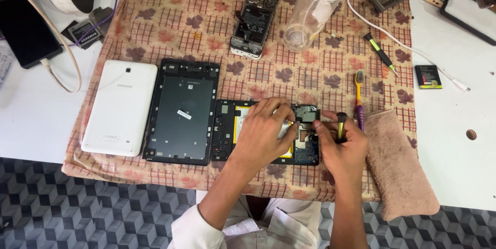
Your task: The person uses a screwdriver to remove screws from the internal frame of a disassembled tablet. They then use a toothbrush to clean the internal components and connectors. The person continues to remove and place screws while working on the tablet's internal assembly.
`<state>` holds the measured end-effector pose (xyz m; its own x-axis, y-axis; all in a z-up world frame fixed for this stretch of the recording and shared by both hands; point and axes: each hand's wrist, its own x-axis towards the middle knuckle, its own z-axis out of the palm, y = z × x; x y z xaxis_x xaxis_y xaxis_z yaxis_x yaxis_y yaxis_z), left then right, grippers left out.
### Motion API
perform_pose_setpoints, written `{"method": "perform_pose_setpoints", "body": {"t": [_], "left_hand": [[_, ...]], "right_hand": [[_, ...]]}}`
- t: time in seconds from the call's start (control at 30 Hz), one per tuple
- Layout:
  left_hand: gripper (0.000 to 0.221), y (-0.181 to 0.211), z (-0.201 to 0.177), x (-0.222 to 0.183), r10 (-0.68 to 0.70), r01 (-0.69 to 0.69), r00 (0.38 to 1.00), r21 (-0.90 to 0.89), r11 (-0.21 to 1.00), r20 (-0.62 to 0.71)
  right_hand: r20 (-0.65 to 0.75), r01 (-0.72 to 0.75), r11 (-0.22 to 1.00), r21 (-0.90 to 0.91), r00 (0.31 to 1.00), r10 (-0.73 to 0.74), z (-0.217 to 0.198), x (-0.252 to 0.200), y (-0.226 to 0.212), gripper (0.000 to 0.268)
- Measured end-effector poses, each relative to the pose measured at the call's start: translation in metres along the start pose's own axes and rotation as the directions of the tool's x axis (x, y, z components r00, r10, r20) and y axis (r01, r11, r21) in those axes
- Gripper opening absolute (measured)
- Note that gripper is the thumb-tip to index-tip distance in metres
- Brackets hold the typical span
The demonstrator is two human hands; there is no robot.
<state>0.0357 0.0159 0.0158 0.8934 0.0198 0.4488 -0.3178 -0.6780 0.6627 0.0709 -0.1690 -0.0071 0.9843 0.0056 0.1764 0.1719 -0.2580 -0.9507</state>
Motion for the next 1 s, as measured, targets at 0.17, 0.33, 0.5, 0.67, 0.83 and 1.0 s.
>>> {"method": "perform_pose_setpoints", "body": {"t": [0.17,0.33,0.5,0.67,0.83,1.0], "left_hand": [[0.018,-0.004,0.001,-0.002,0.034,-0.034,0.999,-0.002,0.999,-0.006],[0.019,-0.002,0.000,-0.003,0.074,-0.074,0.997,0.020,0.997,-0.011],[0.026,-0.002,-0.002,-0.004,0.079,-0.080,0.997,0.029,0.996,0.022],[0.026,-0.002,-0.001,-0.004,0.077,-0.078,0.997,0.036,0.996,0.029],[0.022,-0.003,0.002,-0.004,0.063,-0.064,0.998,0.042,0.997,0.020],[0.022,-0.004,0.002,-0.004,0.059,-0.060,0.998,0.038,0.997,0.026]], "right_hand": [[-0.030,-0.001,0.991,-0.130,1.000,-0.003,0.002,-0.003,-0.005,0.028],[-0.043,-0.018,0.996,-0.087,0.999,0.014,0.004,-0.002,-0.010,0.029],[-0.040,0.013,0.996,-0.087,0.999,-0.016,0.004,-0.004,-0.013,0.030],[-0.095,0.029,0.997,-0.070,0.995,-0.036,0.001,-0.008,-0.014,0.030],[-0.159,0.086,0.987,-0.137,0.981,-0.108,-0.001,-0.007,-0.013,0.026],[-0.075,0.092,0.987,-0.130,0.992,-0.103,0.001,-0.008,-0.016,0.026]]}}
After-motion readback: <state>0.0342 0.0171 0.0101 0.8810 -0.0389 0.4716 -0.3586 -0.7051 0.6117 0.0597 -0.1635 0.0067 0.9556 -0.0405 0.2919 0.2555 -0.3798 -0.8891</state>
